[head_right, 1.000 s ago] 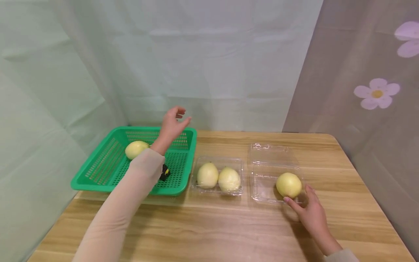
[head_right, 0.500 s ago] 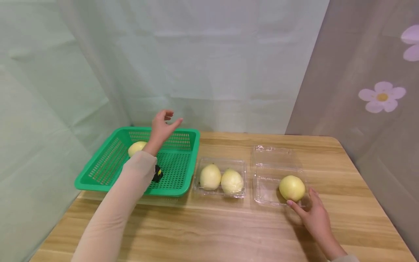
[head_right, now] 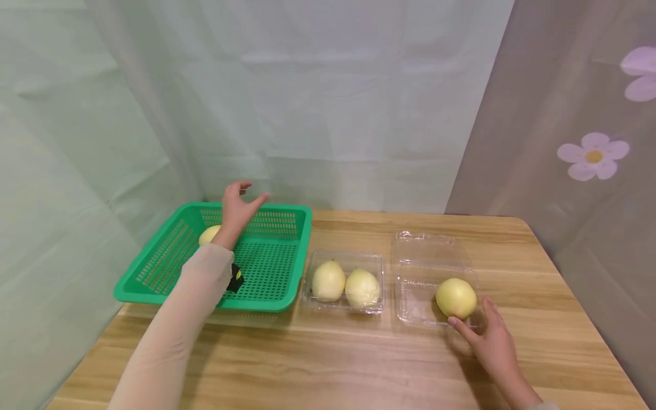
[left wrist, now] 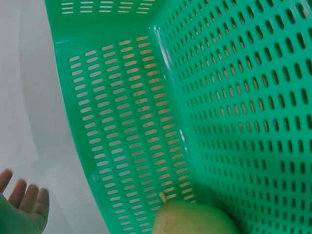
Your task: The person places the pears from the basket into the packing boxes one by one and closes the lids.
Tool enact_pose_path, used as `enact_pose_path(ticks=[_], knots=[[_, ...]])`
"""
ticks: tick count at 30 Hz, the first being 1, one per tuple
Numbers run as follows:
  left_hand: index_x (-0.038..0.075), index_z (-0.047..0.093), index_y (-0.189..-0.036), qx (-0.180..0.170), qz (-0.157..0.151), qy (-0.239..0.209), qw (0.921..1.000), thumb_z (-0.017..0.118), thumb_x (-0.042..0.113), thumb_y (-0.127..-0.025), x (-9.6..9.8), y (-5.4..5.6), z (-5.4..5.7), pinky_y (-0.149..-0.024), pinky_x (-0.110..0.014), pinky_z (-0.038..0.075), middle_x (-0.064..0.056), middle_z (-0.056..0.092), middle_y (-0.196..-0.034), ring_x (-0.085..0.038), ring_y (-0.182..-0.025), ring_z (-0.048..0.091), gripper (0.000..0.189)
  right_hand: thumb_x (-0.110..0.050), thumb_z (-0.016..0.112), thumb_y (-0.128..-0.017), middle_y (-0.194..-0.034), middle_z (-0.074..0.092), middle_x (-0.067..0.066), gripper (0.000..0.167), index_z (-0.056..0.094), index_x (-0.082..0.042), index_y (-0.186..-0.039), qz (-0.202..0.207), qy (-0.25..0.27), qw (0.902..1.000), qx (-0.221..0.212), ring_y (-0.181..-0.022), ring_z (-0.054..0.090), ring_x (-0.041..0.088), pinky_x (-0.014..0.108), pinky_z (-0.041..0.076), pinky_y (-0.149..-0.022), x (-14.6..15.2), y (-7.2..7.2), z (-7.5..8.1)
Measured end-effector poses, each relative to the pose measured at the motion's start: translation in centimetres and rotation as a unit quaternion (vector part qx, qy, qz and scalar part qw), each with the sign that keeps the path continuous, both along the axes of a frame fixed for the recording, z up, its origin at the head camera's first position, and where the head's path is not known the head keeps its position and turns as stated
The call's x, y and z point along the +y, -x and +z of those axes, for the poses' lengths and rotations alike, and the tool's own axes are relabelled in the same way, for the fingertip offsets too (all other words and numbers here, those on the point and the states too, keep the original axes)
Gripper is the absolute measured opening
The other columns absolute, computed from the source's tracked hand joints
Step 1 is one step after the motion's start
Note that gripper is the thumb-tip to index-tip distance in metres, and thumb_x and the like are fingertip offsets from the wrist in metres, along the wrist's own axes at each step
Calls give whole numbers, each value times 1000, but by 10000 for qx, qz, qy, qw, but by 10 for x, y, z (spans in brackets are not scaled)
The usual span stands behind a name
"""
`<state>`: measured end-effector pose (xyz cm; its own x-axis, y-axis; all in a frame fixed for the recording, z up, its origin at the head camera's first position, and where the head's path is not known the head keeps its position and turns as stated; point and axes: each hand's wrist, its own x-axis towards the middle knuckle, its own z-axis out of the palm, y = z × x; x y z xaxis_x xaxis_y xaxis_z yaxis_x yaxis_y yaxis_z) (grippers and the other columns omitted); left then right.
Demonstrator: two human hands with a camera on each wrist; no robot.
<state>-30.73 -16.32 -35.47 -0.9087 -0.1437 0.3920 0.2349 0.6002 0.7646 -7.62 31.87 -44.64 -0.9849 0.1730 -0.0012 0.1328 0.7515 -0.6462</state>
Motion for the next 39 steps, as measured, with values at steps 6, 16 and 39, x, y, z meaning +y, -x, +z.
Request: enact_pose_path(ticks=[6,16,39], knots=[[3,42,-134,12,342,-557,9979,70,31,-86,-10,-2,-2,-102,-47,37,-20,40,-136,-33,-123,39,62,-43,63,-89,-142,12,45,98,8,19,-142,-37,-42,10000,73,-129,16,63,72,21,-99,0,1,-1],[4,39,-138,-340,492,-569,9966,71,32,-85,-30,-6,-14,-105,-48,34,-19,36,-139,-33,-128,35,68,-43,63,-89,-144,11,43,99,7,17,-143,-103,6,9999,5,-130,15,62,72,21,-100,2,1,-1],[4,22,-146,-1372,780,-261,9871,72,40,-82,-58,-6,-31,-106,-56,31,-26,22,-147,-42,-134,25,89,-41,64,-89,-142,13,46,96,9,18,-143,-118,20,9998,165,-128,16,63,72,21,-98,4,0,-2]])
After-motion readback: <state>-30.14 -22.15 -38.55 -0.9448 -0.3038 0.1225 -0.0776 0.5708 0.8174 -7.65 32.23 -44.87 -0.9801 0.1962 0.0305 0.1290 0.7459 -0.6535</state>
